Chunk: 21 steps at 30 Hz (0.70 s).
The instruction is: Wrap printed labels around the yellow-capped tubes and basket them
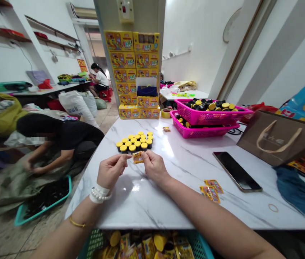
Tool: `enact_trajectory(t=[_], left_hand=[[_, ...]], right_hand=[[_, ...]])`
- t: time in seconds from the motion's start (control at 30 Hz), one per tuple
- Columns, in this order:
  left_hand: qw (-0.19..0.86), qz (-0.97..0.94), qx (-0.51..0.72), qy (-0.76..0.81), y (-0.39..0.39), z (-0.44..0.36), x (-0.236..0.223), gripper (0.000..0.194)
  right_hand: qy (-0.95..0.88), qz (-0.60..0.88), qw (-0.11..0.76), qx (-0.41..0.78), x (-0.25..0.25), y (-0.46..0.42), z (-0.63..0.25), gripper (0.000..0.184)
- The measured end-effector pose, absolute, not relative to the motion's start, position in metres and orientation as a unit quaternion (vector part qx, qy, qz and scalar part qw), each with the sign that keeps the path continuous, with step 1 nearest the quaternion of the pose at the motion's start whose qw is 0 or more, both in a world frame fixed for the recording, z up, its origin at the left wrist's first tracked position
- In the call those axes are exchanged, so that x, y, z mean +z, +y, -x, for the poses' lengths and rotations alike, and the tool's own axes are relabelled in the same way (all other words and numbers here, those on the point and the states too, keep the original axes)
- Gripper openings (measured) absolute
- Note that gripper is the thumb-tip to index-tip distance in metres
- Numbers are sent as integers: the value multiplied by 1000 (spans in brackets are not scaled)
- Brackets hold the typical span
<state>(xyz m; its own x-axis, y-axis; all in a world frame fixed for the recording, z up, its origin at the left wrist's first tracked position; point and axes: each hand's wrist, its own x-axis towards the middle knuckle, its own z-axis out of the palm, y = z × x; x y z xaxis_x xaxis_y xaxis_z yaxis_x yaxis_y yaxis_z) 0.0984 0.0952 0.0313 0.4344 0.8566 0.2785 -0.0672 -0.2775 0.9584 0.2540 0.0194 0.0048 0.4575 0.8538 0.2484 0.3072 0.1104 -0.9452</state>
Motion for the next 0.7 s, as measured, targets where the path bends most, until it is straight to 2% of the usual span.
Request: enact_trajectory(t=[0.17,0.27,0.7], left_hand=[[520,-671,433,301,94,-100,35,23],[509,-648,469,319,93,-101,36,18],[474,-689,448,317,95,-103,32,15]], right_hand=[[-488,637,567,188,7,15,-252,47],[-483,658,556,159,8,15,-253,48],[-559,662,494,75,13,12,-243,40]])
